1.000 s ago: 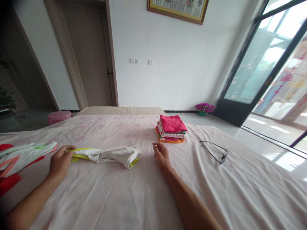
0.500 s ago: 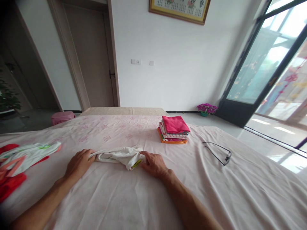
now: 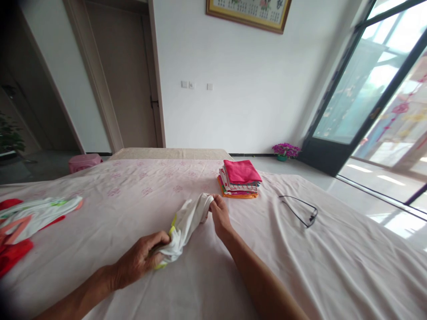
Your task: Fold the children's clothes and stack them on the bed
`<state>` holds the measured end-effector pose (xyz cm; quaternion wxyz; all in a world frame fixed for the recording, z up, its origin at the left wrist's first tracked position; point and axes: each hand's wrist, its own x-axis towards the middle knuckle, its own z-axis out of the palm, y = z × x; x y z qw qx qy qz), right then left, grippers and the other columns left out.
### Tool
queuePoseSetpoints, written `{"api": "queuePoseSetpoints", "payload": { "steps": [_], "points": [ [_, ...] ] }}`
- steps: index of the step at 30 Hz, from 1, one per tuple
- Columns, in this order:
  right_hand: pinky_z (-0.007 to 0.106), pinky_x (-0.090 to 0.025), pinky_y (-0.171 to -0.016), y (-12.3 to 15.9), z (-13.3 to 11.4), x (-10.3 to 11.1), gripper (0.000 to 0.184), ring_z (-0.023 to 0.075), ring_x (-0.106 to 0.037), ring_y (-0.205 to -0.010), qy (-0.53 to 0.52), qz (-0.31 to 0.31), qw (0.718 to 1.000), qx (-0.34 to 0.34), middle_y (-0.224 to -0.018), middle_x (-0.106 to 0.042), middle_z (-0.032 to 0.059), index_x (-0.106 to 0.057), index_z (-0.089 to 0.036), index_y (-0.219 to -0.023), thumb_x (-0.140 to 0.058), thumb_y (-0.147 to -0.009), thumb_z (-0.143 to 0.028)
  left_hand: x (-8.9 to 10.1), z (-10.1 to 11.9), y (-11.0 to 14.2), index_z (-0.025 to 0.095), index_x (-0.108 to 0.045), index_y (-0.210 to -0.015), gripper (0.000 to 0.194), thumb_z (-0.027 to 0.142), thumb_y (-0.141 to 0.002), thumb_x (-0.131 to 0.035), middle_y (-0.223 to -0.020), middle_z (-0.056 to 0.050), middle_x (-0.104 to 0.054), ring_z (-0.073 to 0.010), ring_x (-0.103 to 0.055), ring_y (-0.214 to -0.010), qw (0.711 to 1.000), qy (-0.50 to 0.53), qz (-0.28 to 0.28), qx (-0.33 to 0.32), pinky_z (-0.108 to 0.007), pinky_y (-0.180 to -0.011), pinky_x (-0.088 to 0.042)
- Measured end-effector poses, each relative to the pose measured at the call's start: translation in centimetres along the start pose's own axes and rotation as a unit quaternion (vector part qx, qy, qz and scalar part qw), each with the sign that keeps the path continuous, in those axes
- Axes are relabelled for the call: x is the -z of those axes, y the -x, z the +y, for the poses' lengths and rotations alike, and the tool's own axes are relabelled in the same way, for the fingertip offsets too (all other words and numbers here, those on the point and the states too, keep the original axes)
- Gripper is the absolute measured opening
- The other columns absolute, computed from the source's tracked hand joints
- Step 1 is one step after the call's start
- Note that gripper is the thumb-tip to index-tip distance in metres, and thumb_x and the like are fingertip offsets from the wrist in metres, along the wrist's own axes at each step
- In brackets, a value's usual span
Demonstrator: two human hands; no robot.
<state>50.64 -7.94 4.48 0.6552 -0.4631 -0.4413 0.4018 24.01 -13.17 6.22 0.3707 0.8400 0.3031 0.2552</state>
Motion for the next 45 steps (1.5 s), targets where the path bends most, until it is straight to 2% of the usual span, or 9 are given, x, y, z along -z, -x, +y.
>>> {"api": "queuePoseSetpoints", "payload": {
  "steps": [3,10,15,21,27,32,36,40,45],
  "points": [
    [0.028,-0.048,-0.063,-0.4,-0.4,1.1,0.033,0.0152,-0.057,-0.069,-0.031,0.016,0.998,-0.053,-0.083,-0.064,-0.0005,-0.062,-0.023,-0.103,-0.062,-0.074,-0.038,-1.1,1.2,-0.4,0.021,-0.064,-0.103,0.022,0.033,-0.089,-0.053,-0.101,-0.002,-0.069,-0.0153,-0.063,-0.091,0.993,0.067,-0.091,-0.024,-0.023,-0.083,-0.048],
    [0.035,-0.05,-0.087,-1.4,2.0,2.3,0.076,0.0234,-0.061,-0.103,0.088,0.004,0.994,-0.057,-0.12,-0.062,0.0069,-0.046,-0.023,-0.139,-0.069,-0.067,-0.036,0.7,-5.5,-5.4,0.024,-0.062,-0.121,0.043,0.013,-0.083,-0.047,-0.127,-0.006,-0.064,-0.0198,-0.058,-0.12,0.981,-0.146,0.131,0.006,-0.036,-0.107,-0.043],
    [0.039,-0.046,-0.099,-1.5,3.9,2.4,0.05,0.0237,-0.059,-0.109,0.22,-0.039,0.973,0.051,-0.116,-0.067,0.0064,-0.06,-0.02,-0.121,-0.057,-0.071,-0.026,0.5,-7.8,-10.8,0.023,-0.069,-0.116,0.041,0.014,-0.079,-0.054,-0.14,-0.01,-0.057,-0.0266,-0.045,-0.136,0.973,-0.217,0.046,-0.059,-0.044,-0.116,-0.034],
    [0.034,-0.053,-0.08,-1.3,3.0,2.5,0.041,0.0219,-0.064,-0.089,0.142,0.0,0.99,0.022,-0.1,-0.071,0.0057,-0.064,-0.019,-0.111,-0.051,-0.073,-0.027,-1.0,-4.8,-12.3,0.021,-0.065,-0.097,0.021,0.026,-0.086,-0.048,-0.094,-0.005,-0.073,-0.0198,-0.067,-0.09,0.993,-0.082,0.071,-0.039,-0.031,-0.085,-0.052],
    [0.037,-0.051,-0.087,-1.5,1.9,2.2,0.049,0.0235,-0.061,-0.108,0.145,0.07,0.987,0.01,-0.131,-0.059,0.0122,-0.056,-0.02,-0.123,-0.055,-0.075,-0.031,5.8,-1.3,-9.9,0.021,-0.062,-0.1,0.024,0.031,-0.08,-0.053,-0.096,-0.002,-0.072,-0.0188,-0.066,-0.088,0.908,-0.125,0.395,0.057,-0.027,-0.081,-0.048],
    [0.032,-0.051,-0.079,2.1,-0.7,-0.6,0.033,0.0197,-0.062,-0.096,0.268,-0.15,0.948,0.084,-0.118,-0.065,0.0083,-0.063,-0.022,-0.115,-0.054,-0.089,-0.04,10.7,-2.8,-7.3,0.026,-0.067,-0.102,0.028,0.035,-0.08,-0.052,-0.093,-0.003,-0.075,-0.0231,-0.068,-0.081,0.887,-0.315,0.277,0.195,-0.028,-0.068,-0.043],
    [0.033,-0.048,-0.089,6.2,-2.1,-3.4,0.058,0.0231,-0.058,-0.107,0.379,-0.361,0.833,0.179,-0.122,-0.063,0.0075,-0.058,-0.027,-0.131,-0.073,-0.078,-0.048,12.5,-5.3,-5.4,0.029,-0.069,-0.1,0.029,0.042,-0.084,-0.049,-0.099,-0.003,-0.076,-0.0242,-0.068,-0.088,0.871,-0.382,0.214,0.224,-0.027,-0.068,-0.043],
    [0.028,-0.046,-0.082,6.9,-1.2,-4.3,0.037,0.0206,-0.06,-0.096,0.502,-0.338,0.773,0.191,-0.102,-0.066,0.0059,-0.066,-0.026,-0.119,-0.062,-0.083,-0.021,15.3,-6.3,-3.8,0.025,-0.07,-0.099,0.032,0.04,-0.088,-0.044,-0.107,-0.006,-0.072,-0.0225,-0.066,-0.095,0.862,-0.433,0.207,0.163,-0.027,-0.075,-0.044],
    [0.026,-0.043,-0.073,1.8,-2.3,-1.4,0.029,0.0173,-0.059,-0.082,0.52,-0.138,0.82,0.197,-0.091,-0.063,0.0068,-0.071,-0.021,-0.097,-0.047,-0.083,-0.012,20.2,-6.6,-1.9,0.024,-0.07,-0.103,0.037,0.043,-0.09,-0.042,-0.109,-0.007,-0.067,-0.023,-0.063,-0.096,0.827,-0.458,0.298,0.131,-0.029,-0.078,-0.045]
  ]
}}
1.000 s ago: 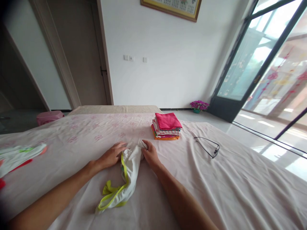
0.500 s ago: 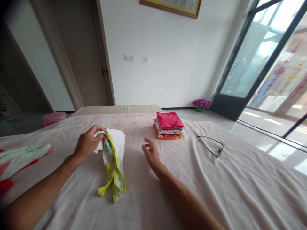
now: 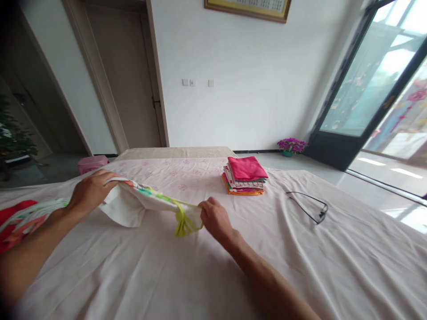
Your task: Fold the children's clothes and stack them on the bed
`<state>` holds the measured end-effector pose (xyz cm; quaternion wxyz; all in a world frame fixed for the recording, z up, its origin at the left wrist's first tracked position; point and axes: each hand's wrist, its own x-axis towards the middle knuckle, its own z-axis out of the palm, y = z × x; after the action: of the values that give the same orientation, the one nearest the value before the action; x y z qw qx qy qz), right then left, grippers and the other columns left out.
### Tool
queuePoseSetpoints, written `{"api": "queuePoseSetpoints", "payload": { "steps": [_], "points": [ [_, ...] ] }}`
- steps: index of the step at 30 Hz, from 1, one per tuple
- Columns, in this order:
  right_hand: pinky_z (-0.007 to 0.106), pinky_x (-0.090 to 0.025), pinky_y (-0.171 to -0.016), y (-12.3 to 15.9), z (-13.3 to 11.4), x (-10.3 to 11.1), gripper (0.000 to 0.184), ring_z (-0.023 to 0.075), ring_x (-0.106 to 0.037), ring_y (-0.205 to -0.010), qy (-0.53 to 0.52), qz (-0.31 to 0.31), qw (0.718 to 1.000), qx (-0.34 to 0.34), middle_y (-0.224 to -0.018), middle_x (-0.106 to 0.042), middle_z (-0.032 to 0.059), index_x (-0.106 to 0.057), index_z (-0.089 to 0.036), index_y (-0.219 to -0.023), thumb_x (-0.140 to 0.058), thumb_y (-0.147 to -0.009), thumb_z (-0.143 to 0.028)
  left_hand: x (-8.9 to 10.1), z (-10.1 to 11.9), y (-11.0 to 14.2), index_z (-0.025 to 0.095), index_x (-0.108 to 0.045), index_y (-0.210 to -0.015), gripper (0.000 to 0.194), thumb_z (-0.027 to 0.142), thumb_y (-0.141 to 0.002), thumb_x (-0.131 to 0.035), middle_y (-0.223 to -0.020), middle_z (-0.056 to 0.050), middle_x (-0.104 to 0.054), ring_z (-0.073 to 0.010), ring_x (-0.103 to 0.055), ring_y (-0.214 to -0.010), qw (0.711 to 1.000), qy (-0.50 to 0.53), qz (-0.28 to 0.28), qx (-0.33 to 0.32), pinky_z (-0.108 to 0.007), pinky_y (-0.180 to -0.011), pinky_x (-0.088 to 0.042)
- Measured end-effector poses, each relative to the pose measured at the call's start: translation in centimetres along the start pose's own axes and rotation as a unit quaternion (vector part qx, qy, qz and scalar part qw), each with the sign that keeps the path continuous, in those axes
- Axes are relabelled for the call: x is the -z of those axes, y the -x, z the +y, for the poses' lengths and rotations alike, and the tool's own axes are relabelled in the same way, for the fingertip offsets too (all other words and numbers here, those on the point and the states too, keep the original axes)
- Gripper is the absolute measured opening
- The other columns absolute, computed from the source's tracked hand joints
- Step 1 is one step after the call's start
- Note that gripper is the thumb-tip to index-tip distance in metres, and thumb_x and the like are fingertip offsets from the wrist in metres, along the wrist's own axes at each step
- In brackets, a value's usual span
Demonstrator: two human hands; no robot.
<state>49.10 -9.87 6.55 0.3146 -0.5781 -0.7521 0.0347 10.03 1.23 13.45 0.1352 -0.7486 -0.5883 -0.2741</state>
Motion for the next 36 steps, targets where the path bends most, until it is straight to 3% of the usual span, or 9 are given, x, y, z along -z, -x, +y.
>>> {"api": "queuePoseSetpoints", "payload": {
  "steps": [3,8,11,17,22,25,29,32,36],
  "points": [
    [0.028,-0.043,-0.072,-2.0,3.1,1.9,0.023,0.0188,-0.059,-0.08,-0.025,0.132,0.987,-0.083,-0.086,-0.065,0.0058,-0.067,-0.02,-0.089,-0.046,-0.082,-0.017,0.5,-1.5,-0.2,0.021,-0.069,-0.103,0.039,0.047,-0.087,-0.046,-0.11,-0.007,-0.068,-0.0225,-0.063,-0.096,0.996,0.07,0.023,0.043,-0.029,-0.08,-0.046],
    [0.027,-0.039,-0.062,-1.4,6.8,1.1,0.023,0.0176,-0.058,-0.069,-0.029,0.058,0.976,-0.208,-0.076,-0.065,0.0026,-0.066,-0.019,-0.092,-0.047,-0.078,-0.018,-1.7,-1.7,2.2,0.022,-0.07,-0.093,0.031,0.043,-0.077,-0.054,-0.1,-0.003,-0.072,-0.0188,-0.064,-0.082,0.981,0.158,-0.108,0.013,-0.026,-0.074,-0.047],
    [0.028,-0.042,-0.068,0.1,6.9,0.1,0.028,0.0176,-0.059,-0.077,0.02,0.074,0.987,-0.144,-0.096,-0.066,0.0062,-0.065,-0.02,-0.106,-0.051,-0.082,-0.019,-3.6,-1.2,4.7,0.024,-0.071,-0.094,0.029,0.041,-0.075,-0.057,-0.097,-0.001,-0.073,-0.0187,-0.066,-0.084,0.957,0.215,-0.195,0.008,-0.024,-0.074,-0.049],
    [0.031,-0.043,-0.086,0.8,3.3,-0.7,0.026,0.0199,-0.059,-0.097,0.019,-0.04,0.998,0.051,-0.109,-0.065,0.0062,-0.064,-0.025,-0.113,-0.056,-0.089,-0.025,-6.1,-1.0,7.6,0.023,-0.067,-0.104,0.04,0.045,-0.071,-0.063,-0.11,-0.006,-0.07,-0.0226,-0.065,-0.1,0.944,0.251,-0.214,0.018,-0.031,-0.089,-0.049],
    [0.036,-0.039,-0.09,-0.8,3.4,-1.6,0.025,0.0242,-0.056,-0.105,0.127,-0.052,0.99,-0.014,-0.112,-0.065,0.0099,-0.065,-0.024,-0.115,-0.055,-0.092,-0.026,-6.4,-1.1,7.4,0.023,-0.064,-0.095,0.032,0.048,-0.08,-0.05,-0.08,0.001,-0.069,-0.018,-0.064,-0.074,0.953,0.228,-0.173,0.101,-0.025,-0.069,-0.048],
    [0.033,-0.038,-0.083,-2.2,4.5,-1.4,0.018,0.0216,-0.057,-0.094,0.102,-0.03,0.994,-0.036,-0.095,-0.068,0.0079,-0.066,-0.022,-0.095,-0.048,-0.094,-0.024,-5.1,-0.8,6.7,0.02,-0.063,-0.103,0.041,0.053,-0.081,-0.051,-0.065,0.003,-0.063,-0.0172,-0.061,-0.062,0.944,0.267,-0.112,0.156,-0.025,-0.06,-0.046],
    [0.027,-0.038,-0.064,-3.6,4.3,0.6,0.023,0.0161,-0.051,-0.069,-0.12,0.084,0.984,-0.099,-0.074,-0.06,0.0012,-0.058,-0.02,-0.084,-0.043,-0.094,-0.034,-1.2,1.0,5.6,0.018,-0.063,-0.107,0.047,0.057,-0.083,-0.053,-0.06,0.005,-0.06,-0.0171,-0.059,-0.062,0.92,0.352,-0.034,0.17,-0.025,-0.062,-0.048],
    [0.025,-0.034,-0.053,-4.2,2.5,3.5,0.025,0.0136,-0.044,-0.059,-0.31,0.142,0.932,-0.124,-0.066,-0.052,-0.0016,-0.054,-0.021,-0.081,-0.046,-0.091,-0.042,2.5,2.8,4.8,0.015,-0.064,-0.109,0.052,0.059,-0.082,-0.058,-0.079,0.0,-0.071,-0.0192,-0.064,-0.081,0.874,0.453,-0.016,0.175,-0.028,-0.078,-0.052],
    [0.025,-0.039,-0.052,-6.2,0.3,7.3,0.019,0.0139,-0.049,-0.058,-0.513,0.122,0.837,-0.145,-0.07,-0.056,0.0003,-0.055,-0.021,-0.085,-0.06,-0.082,-0.039,5.1,4.2,3.1,0.016,-0.063,-0.113,0.057,0.057,-0.074,-0.068,-0.085,-0.003,-0.075,-0.0226,-0.068,-0.083,0.763,0.584,-0.022,0.278,-0.035,-0.076,-0.057]
  ]
}}
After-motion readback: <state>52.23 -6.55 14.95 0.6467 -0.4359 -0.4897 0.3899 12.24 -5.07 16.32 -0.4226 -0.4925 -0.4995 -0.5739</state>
